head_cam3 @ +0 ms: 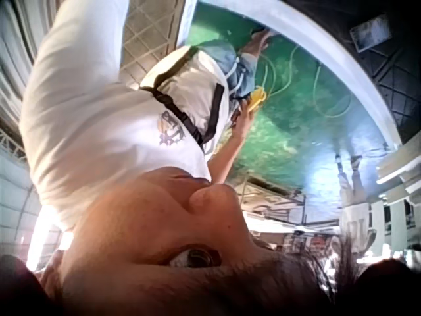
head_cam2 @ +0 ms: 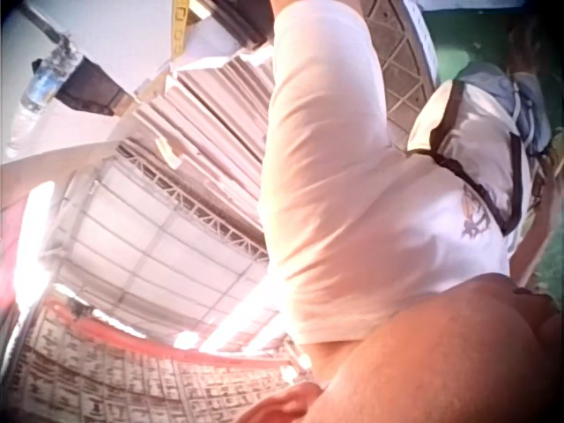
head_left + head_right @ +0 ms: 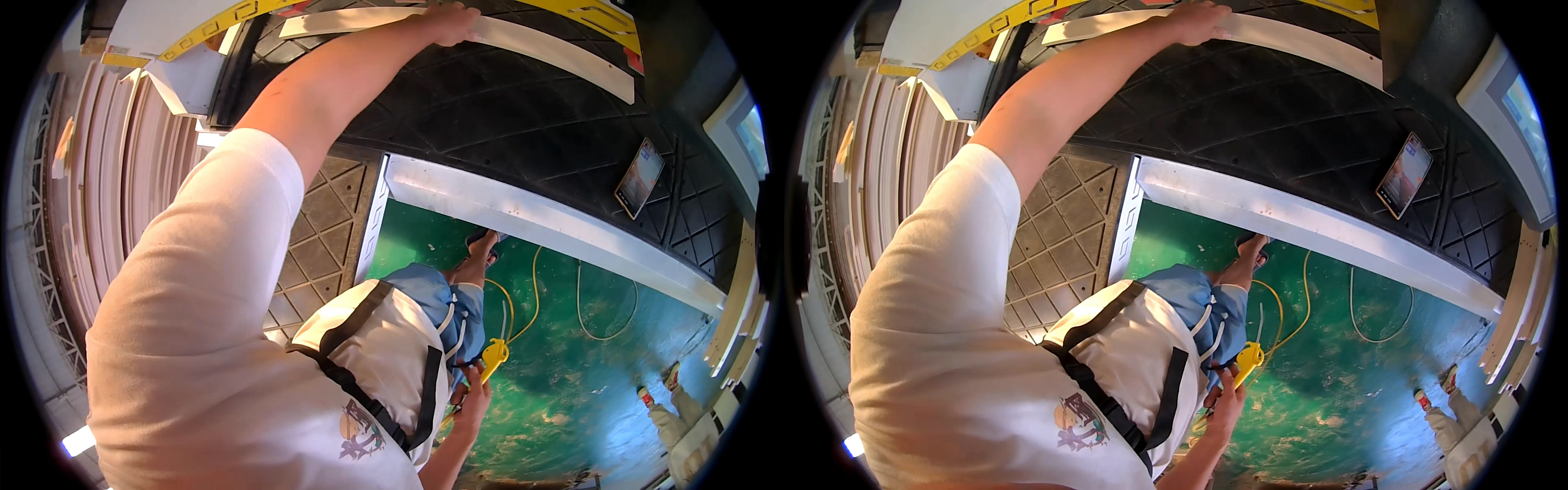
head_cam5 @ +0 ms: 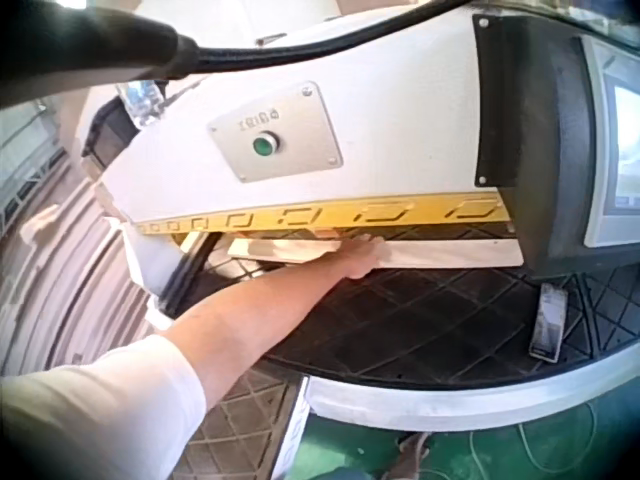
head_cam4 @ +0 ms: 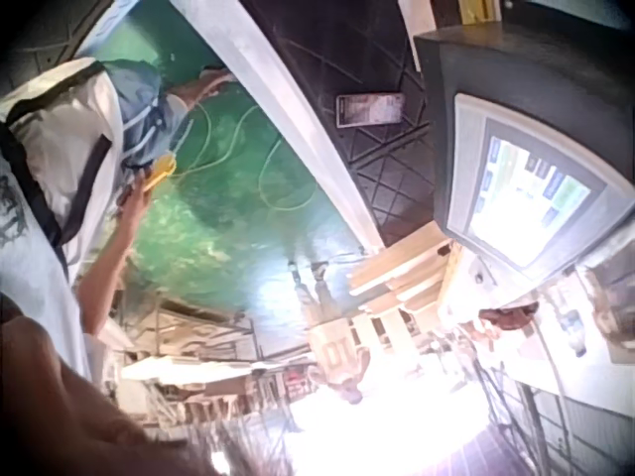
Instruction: The person processes wood planks by blowing dust off them with an air gun and then placing them onto a stack.
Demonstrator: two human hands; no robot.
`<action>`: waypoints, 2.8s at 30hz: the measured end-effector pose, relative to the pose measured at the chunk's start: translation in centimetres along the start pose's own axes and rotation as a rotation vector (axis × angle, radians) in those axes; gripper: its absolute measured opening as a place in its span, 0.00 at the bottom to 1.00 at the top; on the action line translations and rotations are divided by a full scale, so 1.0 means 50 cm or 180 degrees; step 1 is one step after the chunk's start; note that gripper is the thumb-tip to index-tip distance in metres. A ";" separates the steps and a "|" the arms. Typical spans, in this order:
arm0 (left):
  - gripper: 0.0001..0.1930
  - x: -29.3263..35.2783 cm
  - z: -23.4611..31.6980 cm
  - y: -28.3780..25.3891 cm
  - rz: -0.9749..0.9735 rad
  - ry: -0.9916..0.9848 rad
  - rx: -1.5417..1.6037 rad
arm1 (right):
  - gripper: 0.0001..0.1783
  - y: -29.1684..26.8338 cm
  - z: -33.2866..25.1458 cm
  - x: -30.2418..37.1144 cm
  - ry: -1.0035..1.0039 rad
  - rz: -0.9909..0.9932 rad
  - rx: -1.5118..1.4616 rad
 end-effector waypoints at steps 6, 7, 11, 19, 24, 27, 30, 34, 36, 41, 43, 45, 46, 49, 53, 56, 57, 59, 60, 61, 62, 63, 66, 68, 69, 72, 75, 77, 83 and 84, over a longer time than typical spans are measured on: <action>0.21 0.082 -0.004 0.004 0.1852 0.0533 -0.0570 | 0.28 -0.006 0.055 -0.024 0.0117 -0.0201 -0.0043; 0.27 0.110 -0.002 0.031 0.2023 0.0209 -0.0260 | 0.28 0.006 0.042 -0.021 0.0131 -0.0189 0.0002; 0.41 0.237 0.107 0.085 0.2018 -0.1021 0.0743 | 0.30 0.032 0.006 -0.019 0.0124 -0.0092 0.0144; 0.42 0.135 0.107 0.042 0.2466 -0.1334 0.1259 | 0.27 0.041 -0.028 -0.021 0.0199 -0.0305 0.0618; 0.42 0.023 0.024 0.008 0.2343 -0.1245 0.1118 | 0.24 0.062 -0.060 -0.034 0.0411 -0.0085 0.0737; 0.41 -0.021 0.018 -0.008 0.2019 -0.1027 0.1250 | 0.22 0.078 -0.072 -0.031 0.0414 -0.0098 0.0720; 0.37 -0.049 -0.011 -0.045 0.2025 -0.0763 0.2365 | 0.20 0.105 -0.096 -0.039 0.0459 -0.0190 0.0764; 0.34 -0.029 0.011 -0.074 0.2143 -0.0749 0.2907 | 0.18 0.150 -0.130 -0.044 0.0487 -0.0005 0.0635; 0.35 -0.054 -0.016 -0.044 0.2417 -0.0669 0.2815 | 0.17 0.165 -0.148 -0.056 0.0499 -0.0075 0.0640; 0.32 -0.061 0.006 -0.063 0.2030 -0.0912 0.2411 | 0.17 0.196 -0.172 -0.061 0.0310 -0.0371 0.0802; 0.34 -0.094 0.006 -0.057 0.2099 -0.0716 0.2948 | 0.17 0.191 -0.175 -0.042 0.0356 -0.0407 0.0823; 0.36 -0.091 -0.008 -0.062 0.2526 -0.0725 0.2696 | 0.21 0.208 -0.191 -0.012 0.0126 -0.0406 0.0979; 0.38 -0.093 0.000 -0.051 0.2605 -0.0733 0.2547 | 0.23 0.209 -0.194 0.000 0.0098 -0.0363 0.0976; 0.43 -0.067 -0.033 -0.038 0.2467 -0.0674 0.2562 | 0.30 0.257 -0.278 0.061 -0.0751 -0.1181 0.0996; 0.50 0.082 0.015 0.039 0.2107 -0.0676 0.1695 | 0.34 0.399 -0.463 0.187 -0.1389 -0.1612 0.0495; 0.48 0.265 0.090 0.046 0.2172 -0.0487 0.1565 | 0.39 0.498 -0.553 0.289 -0.2242 -0.1902 0.0271; 0.46 0.333 0.100 0.063 0.2140 -0.0400 0.1486 | 0.39 0.536 -0.574 0.319 -0.2333 -0.1996 0.0194; 0.40 0.488 0.099 0.094 0.2181 -0.0271 0.1545 | 0.39 0.602 -0.602 0.348 -0.2520 -0.2261 0.0152; 0.39 0.571 0.096 0.095 0.2139 -0.0345 0.1590 | 0.38 0.628 -0.611 0.348 -0.2611 -0.2421 0.0198; 0.37 0.663 0.083 0.115 0.2268 -0.0366 0.1638 | 0.36 0.656 -0.616 0.354 -0.2656 -0.2430 0.0321; 0.35 0.743 0.069 0.123 0.2039 -0.0535 0.1670 | 0.35 0.673 -0.622 0.355 -0.2709 -0.2386 0.0429; 0.33 0.824 0.057 0.143 0.2152 -0.0761 0.1766 | 0.34 0.687 -0.623 0.353 -0.2762 -0.2487 0.0470; 0.33 1.061 0.050 0.208 0.2020 -0.1491 0.1632 | 0.32 0.725 -0.628 0.354 -0.2591 -0.2246 0.0427; 0.32 1.199 0.074 0.268 0.1664 -0.1930 0.1518 | 0.30 0.735 -0.630 0.359 -0.2621 -0.2199 0.0439; 0.32 1.231 0.075 0.278 0.1623 -0.1802 0.1427 | 0.29 0.735 -0.628 0.362 -0.2690 -0.2178 0.0465; 0.32 1.256 0.099 0.287 0.1713 -0.1823 0.1249 | 0.23 0.745 -0.612 0.375 -0.2778 -0.2140 0.0441; 0.31 1.266 0.100 0.297 0.2012 -0.1692 0.1229 | 0.17 0.719 -0.606 0.383 -0.2632 -0.2363 0.0413; 0.29 1.261 0.104 0.306 0.2191 -0.1684 0.1299 | 0.18 0.670 -0.568 0.368 -0.2635 -0.2416 0.0750; 0.27 1.260 0.110 0.338 0.2474 -0.1743 0.1155 | 0.31 0.442 -0.273 0.238 -0.1003 -0.3073 0.2445; 0.27 1.260 0.109 0.335 0.2481 -0.1747 0.1102 | 0.33 0.406 -0.217 0.221 -0.0642 -0.3305 0.2481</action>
Point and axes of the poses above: each hand's wrist, its own x-axis away from the middle knuckle, its own y-axis out of the palm, z = x × y, the point moved 5 cm from there along -x, towards the middle knuckle, and after that the axes turned 4 degrees about -y, right-handed, at the moved point
